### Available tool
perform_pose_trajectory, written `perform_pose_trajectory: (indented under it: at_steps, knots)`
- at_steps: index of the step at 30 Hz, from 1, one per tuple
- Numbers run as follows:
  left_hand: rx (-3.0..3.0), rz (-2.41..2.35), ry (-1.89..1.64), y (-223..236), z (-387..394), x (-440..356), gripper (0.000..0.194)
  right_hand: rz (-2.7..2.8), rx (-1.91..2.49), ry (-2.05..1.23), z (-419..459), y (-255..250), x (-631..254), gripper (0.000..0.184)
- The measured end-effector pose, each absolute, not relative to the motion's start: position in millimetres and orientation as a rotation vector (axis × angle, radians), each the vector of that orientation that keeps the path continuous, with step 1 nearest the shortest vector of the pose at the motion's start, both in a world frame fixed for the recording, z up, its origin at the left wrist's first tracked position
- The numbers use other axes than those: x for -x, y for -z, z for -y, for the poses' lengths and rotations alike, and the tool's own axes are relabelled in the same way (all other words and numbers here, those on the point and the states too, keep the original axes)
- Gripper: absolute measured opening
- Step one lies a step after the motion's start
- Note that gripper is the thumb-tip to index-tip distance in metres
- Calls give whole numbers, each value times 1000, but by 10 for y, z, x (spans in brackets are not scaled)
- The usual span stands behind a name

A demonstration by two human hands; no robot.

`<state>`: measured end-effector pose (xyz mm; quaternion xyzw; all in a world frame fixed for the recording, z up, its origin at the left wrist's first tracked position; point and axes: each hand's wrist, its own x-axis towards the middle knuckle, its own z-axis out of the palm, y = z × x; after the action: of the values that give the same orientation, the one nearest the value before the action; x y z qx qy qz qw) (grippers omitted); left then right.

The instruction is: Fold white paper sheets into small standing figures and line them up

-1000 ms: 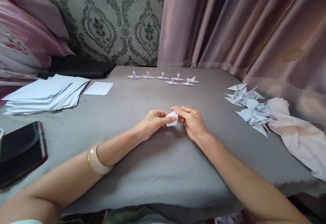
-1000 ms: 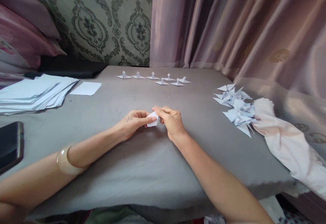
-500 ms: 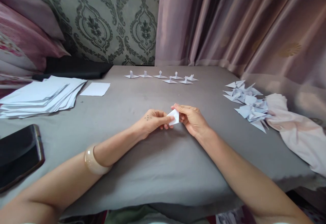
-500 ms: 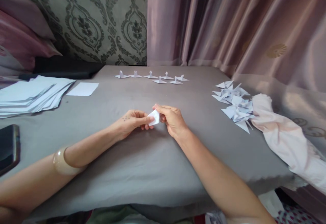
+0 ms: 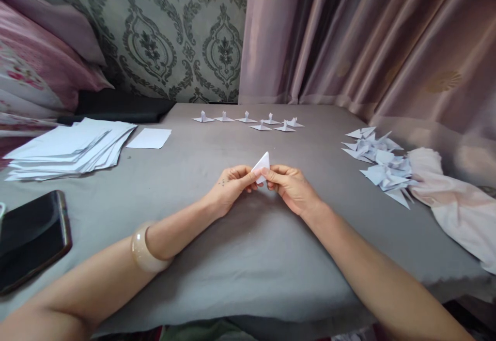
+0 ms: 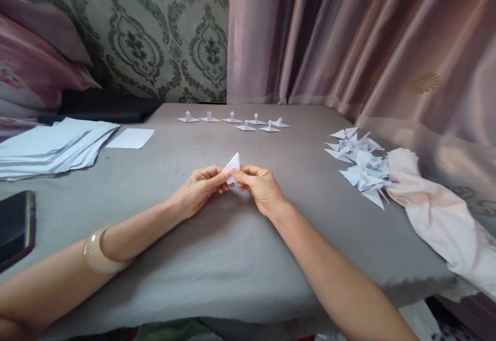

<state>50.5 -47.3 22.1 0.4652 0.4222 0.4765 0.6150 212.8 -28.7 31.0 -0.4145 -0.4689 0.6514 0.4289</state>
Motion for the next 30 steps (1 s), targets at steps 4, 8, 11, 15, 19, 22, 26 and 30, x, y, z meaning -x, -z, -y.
perform_pose_trajectory:
  at_steps: [4,8,11,15,19,22,26,30]
  knots:
    - [-1068,-923,-1036,-238,492,-512,30,1159,1092,-1616,281,-344,-2139,26]
    - [-1112,-1100,-1189,-205,498,-536,24,1353,1248,-1194,303,-326,-2122,22]
    - [-1152,-1109,-1310,-198,514,-562,24,1559,1283,-686,341,-255,-2086,16]
    - [-1178,-946,-1254,-209,544,-594,29,1773,1133,-483,409,-172,-2030,24]
    - [-1112,-859,-1296,-201,523,-573,33,1849,990,-604,480,-197,-1983,35]
    - [-1086,-884,-1271,-188,485,-536,26,1699,1055,-814,479,-279,-1995,28]
    - [-1085,-911,-1161,-181,470,-519,27,1340,1254,-1010,383,-389,-2103,28]
    - [-996,-902,-1119,-206,499,-531,72,1362,1190,-1501,299,-395,-2206,37]
